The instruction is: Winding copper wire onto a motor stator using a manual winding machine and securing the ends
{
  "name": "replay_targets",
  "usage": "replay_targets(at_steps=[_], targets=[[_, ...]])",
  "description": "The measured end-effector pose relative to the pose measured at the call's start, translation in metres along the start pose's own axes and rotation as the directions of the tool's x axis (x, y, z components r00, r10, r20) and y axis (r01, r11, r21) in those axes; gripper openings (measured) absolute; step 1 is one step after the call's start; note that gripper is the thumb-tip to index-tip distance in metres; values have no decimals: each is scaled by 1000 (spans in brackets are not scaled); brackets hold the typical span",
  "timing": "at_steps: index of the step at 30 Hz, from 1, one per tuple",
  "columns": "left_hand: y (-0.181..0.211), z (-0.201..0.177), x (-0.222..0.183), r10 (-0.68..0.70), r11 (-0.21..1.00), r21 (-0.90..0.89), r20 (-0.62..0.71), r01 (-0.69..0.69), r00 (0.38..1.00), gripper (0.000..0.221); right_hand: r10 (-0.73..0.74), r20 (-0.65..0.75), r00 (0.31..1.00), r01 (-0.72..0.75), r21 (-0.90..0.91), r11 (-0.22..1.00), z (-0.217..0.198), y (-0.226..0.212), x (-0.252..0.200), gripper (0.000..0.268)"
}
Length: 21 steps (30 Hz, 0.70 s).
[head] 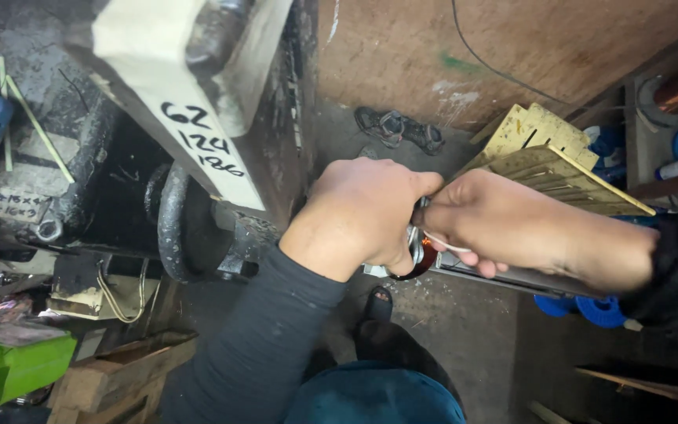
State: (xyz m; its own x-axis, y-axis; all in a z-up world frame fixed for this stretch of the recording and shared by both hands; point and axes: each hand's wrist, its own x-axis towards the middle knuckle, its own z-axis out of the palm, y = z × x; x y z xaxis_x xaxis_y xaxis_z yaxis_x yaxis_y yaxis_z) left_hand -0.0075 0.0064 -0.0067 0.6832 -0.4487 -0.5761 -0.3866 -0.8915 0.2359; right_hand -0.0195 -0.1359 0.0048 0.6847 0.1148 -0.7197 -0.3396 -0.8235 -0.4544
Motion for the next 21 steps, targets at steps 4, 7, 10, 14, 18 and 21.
replay_targets(at_steps=[4, 7, 10, 14, 18, 21], targets=[[-2, 3, 1, 16, 1000, -8, -44, -16, 999, 62, -56, -52, 997, 7, -667, 745, -11, -22, -28, 41], [0, -3, -4, 12, 1000, -21, -25, -12, 1000, 70, -605, 77, 793, 384, -833, 397, -28, 32, -15, 75], [-2, 5, 2, 10, 1000, -8, -58, -11, 998, 78, -854, 387, 348, 218, -919, -328, -27, 48, -17, 63], [-1, 6, 0, 38, 999, -12, -94, -39, 995, 67, -837, 501, 219, 214, -862, -459, -21, 48, -2, 12], [0, 1, 0, 18, 1000, -5, -23, -18, 1000, 75, -776, 565, 281, 284, -821, -495, -13, 54, 11, 20], [-2, 2, 0, 11, 1000, -19, -17, -11, 1000, 74, -770, 524, 363, 381, -838, -390, -12, 51, 17, 14]])
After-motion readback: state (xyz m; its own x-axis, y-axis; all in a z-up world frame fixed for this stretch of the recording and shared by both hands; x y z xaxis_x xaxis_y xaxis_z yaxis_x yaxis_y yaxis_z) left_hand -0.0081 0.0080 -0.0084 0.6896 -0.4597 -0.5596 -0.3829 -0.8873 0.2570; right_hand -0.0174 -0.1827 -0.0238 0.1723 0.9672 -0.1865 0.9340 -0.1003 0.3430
